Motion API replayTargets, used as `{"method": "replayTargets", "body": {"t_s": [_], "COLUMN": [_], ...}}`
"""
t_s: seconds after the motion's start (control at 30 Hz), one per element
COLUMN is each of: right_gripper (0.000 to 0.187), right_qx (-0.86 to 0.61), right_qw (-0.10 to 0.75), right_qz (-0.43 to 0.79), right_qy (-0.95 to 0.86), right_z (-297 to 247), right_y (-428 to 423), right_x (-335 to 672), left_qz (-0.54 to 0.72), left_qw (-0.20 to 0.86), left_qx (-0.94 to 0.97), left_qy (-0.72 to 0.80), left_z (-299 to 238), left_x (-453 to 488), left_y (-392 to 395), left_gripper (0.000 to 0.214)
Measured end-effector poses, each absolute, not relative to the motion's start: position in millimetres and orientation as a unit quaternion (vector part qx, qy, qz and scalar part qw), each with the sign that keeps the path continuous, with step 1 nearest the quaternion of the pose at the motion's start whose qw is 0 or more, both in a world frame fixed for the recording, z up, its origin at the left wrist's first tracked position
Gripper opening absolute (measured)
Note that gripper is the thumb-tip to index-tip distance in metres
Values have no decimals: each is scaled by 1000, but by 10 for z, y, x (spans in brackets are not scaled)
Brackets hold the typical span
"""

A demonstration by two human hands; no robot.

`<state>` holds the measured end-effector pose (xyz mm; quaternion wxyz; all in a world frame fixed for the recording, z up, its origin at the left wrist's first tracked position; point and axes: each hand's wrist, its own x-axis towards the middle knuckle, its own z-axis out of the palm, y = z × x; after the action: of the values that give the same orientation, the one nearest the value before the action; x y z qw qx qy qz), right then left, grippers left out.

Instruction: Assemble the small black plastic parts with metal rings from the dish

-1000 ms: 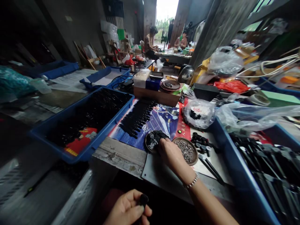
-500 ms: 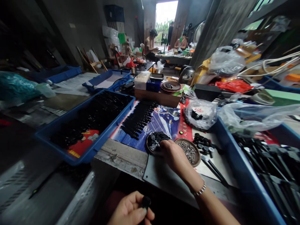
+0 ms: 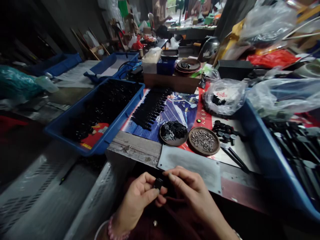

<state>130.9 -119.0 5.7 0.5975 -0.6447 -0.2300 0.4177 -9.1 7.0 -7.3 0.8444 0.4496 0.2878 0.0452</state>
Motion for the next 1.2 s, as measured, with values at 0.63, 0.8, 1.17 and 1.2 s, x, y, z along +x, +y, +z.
{"method": "replayTargets", "body": {"t_s": [0.63, 0.8, 1.17, 1.2], "right_gripper": [31, 25, 12, 12], "right_qx": [-703, -591, -728, -735], "right_qw": [569, 657, 656, 649], "right_qz": [350, 460, 141, 117], "right_qy": [-242, -87, -141, -160], "right_z": [221, 117, -175, -151], "right_y": [-1309, -1335, -1407, -1407], "right_x": [1000, 919, 597, 603], "left_qz": [28, -19, 10, 16], "left_qw": [787, 813, 799, 791], "left_qx": [549, 512, 536, 548], "left_qy": [280, 276, 273, 270], "left_z": [30, 38, 77, 88], "left_x": [-133, -125, -128, -136], "left_y": [-28, -15, -86, -89], "left_gripper": [14, 23, 18, 17]}}
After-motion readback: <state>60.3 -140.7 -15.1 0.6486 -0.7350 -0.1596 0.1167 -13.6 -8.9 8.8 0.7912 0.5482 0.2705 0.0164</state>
